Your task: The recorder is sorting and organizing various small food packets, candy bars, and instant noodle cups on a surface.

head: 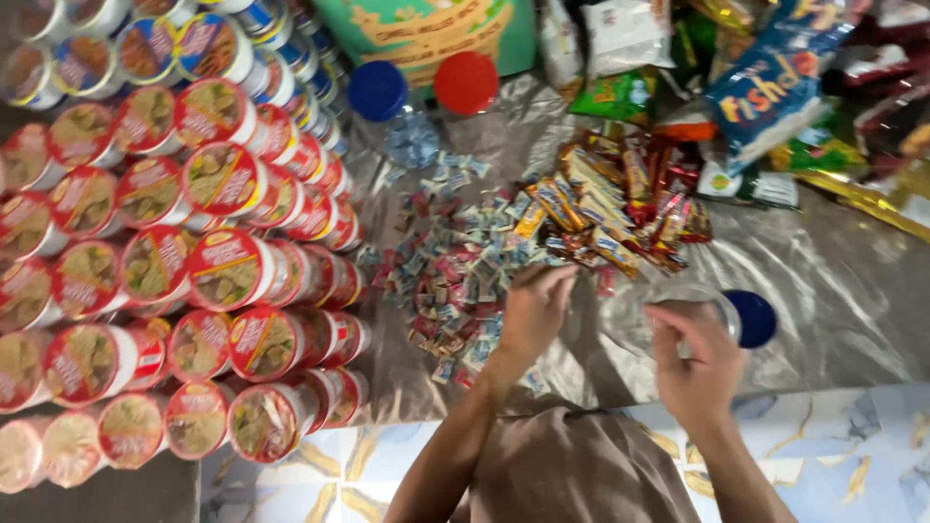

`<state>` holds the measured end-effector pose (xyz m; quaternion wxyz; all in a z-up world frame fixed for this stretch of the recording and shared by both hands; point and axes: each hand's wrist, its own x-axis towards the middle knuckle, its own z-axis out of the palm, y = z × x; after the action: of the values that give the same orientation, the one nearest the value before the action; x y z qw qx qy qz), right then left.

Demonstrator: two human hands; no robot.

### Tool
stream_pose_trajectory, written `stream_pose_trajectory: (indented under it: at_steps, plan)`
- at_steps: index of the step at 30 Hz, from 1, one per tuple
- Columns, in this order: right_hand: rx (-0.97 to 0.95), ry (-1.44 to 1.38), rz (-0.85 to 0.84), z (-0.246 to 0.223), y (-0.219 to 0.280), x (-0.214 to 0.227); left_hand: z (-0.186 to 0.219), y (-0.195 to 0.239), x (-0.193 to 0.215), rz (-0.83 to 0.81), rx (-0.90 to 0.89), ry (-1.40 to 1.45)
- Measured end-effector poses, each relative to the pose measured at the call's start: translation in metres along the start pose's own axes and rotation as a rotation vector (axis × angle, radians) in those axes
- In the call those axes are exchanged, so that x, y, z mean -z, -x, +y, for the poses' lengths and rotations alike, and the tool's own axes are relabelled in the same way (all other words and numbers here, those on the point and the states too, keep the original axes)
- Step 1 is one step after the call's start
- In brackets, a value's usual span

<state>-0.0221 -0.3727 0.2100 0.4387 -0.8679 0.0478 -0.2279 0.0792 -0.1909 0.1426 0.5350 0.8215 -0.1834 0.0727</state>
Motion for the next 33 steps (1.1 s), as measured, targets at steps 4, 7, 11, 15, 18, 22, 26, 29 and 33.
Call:
stream_pose_trajectory:
  at_steps: [4, 7, 11, 15, 18, 22, 26, 29, 33]
  plan:
    - [-0.011, -0.109, -0.188, 0.023, 0.0, -0.1, -0.075, 0.008, 0.032, 0.065, 0.219, -0.01]
    - [0.019, -0.115, -0.305, 0.058, 0.009, -0.173, -0.135, 0.025, 0.031, 0.11, 0.345, -0.045]
    - [-0.094, 0.108, -0.432, 0.082, 0.016, -0.232, -0.192, 0.057, 0.024, 0.115, 0.397, -0.1]
    - [0.113, 0.206, -0.342, 0.086, -0.003, -0.257, -0.226, 0.075, 0.008, 0.01, 0.471, -0.029]
    - [0.083, 0.326, -0.365, 0.102, -0.001, -0.27, -0.211, 0.068, 0.025, 0.021, 0.52, 0.042]
    - [-0.379, 0.129, -0.418, 0.102, -0.003, -0.271, -0.176, 0.052, 0.051, -0.029, 0.619, 0.119]
    - [-0.686, -0.711, -0.312, 0.089, -0.001, -0.253, -0.164, 0.049, 0.054, 0.078, 0.611, 0.365]
    - [-0.754, -0.819, -0.278, 0.079, -0.002, -0.236, -0.141, 0.045, 0.062, 0.142, 0.578, 0.43]
    - [-0.741, -1.094, -0.256, 0.072, -0.003, -0.202, -0.1, 0.03, 0.07, 0.103, 0.467, 0.351]
